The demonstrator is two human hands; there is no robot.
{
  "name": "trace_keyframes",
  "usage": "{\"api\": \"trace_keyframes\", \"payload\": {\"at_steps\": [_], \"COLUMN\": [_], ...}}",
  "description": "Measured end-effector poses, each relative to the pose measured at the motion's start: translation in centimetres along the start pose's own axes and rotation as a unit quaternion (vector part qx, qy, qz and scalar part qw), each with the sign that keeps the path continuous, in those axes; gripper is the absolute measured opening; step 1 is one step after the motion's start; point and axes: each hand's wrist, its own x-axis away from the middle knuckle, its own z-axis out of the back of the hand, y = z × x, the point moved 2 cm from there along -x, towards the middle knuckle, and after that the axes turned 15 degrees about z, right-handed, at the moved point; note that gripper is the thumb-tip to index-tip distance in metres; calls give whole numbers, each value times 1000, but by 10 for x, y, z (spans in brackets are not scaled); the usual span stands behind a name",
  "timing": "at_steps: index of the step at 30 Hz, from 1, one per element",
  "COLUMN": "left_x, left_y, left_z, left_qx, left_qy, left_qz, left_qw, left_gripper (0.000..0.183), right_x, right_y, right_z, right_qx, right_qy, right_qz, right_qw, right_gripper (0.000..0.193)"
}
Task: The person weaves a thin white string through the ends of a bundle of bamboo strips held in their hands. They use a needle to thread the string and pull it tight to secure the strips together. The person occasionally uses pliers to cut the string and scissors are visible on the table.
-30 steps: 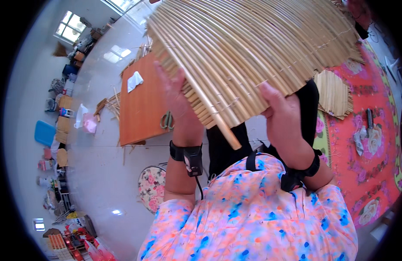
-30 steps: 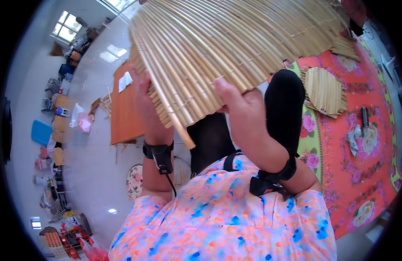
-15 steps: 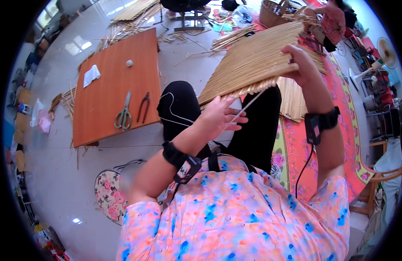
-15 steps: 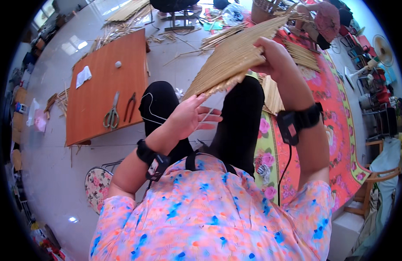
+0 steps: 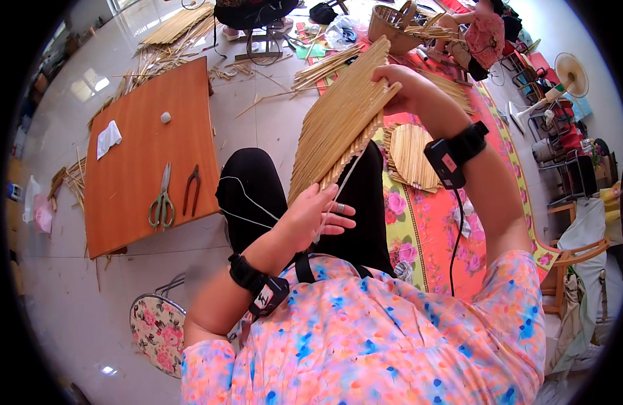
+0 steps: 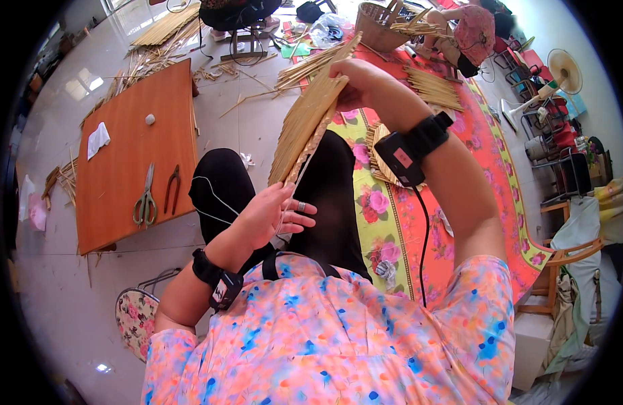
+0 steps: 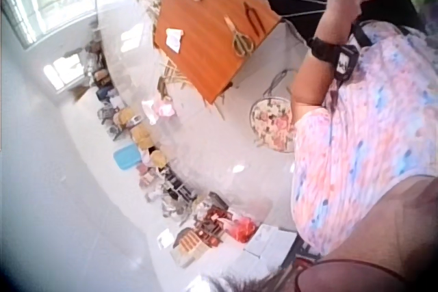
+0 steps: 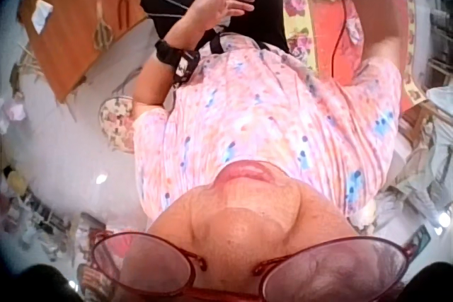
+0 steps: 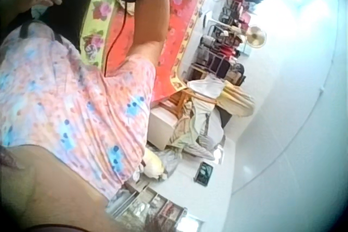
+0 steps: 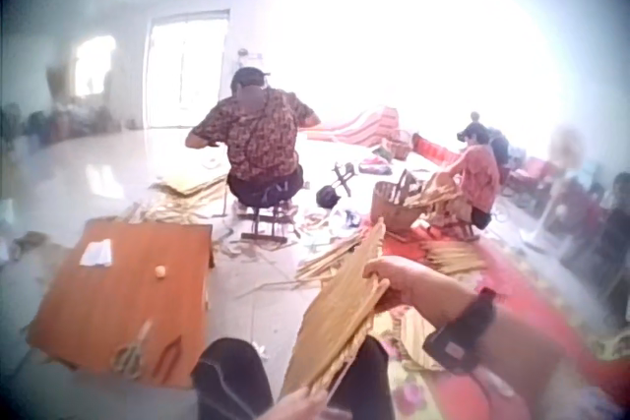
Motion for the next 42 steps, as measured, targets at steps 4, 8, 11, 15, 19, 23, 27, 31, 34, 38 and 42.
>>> {"api": "trace_keyframes", "payload": {"at_steps": [4, 8, 11, 15, 19, 23, 27, 31, 34, 38, 42], "left_x": [13, 37, 51, 23, -56, -66, -44, 27, 62, 109, 120], "left_y": [3, -2, -5, -12, -51, -69, -58, 2, 46, 66, 42], "left_z": [10, 13, -3, -58, -124, -178, -166, -98, -39, 31, 53], "left_qx": [31, -18, -451, -719, -816, -922, -937, -832, -763, -623, -561], "left_qy": [31, 145, 199, 160, 146, 76, 54, -120, -57, 102, 88], "left_qz": [-12, -77, -247, -309, -406, -327, -277, -304, -267, -379, -320], "left_qw": [999, 986, 834, 602, 385, 193, 204, 448, 586, 677, 758], "left_gripper": [35, 49, 55, 49, 19, 28, 34, 28, 23, 21, 27], "right_x": [-25, -58, -60, -71, -69, -67, -62, -68, -72, -67, -36], "right_y": [3, 3, -6, -4, -16, -13, -10, 4, 8, 8, 13], "right_z": [-21, -57, -84, -106, -128, -130, -120, -114, -109, -113, -108], "right_qx": [-15, 13, 31, 78, 113, 101, 127, 100, 87, 104, 3], "right_qy": [-52, -100, -129, -144, -165, -189, -190, -181, -174, -186, -172], "right_qz": [-8, -91, -104, -120, -125, -109, -75, -45, -27, -13, -23], "right_qw": [998, 991, 986, 979, 972, 971, 971, 977, 980, 977, 985], "right_gripper": [29, 27, 29, 31, 32, 31, 39, 44, 50, 63, 60]}}
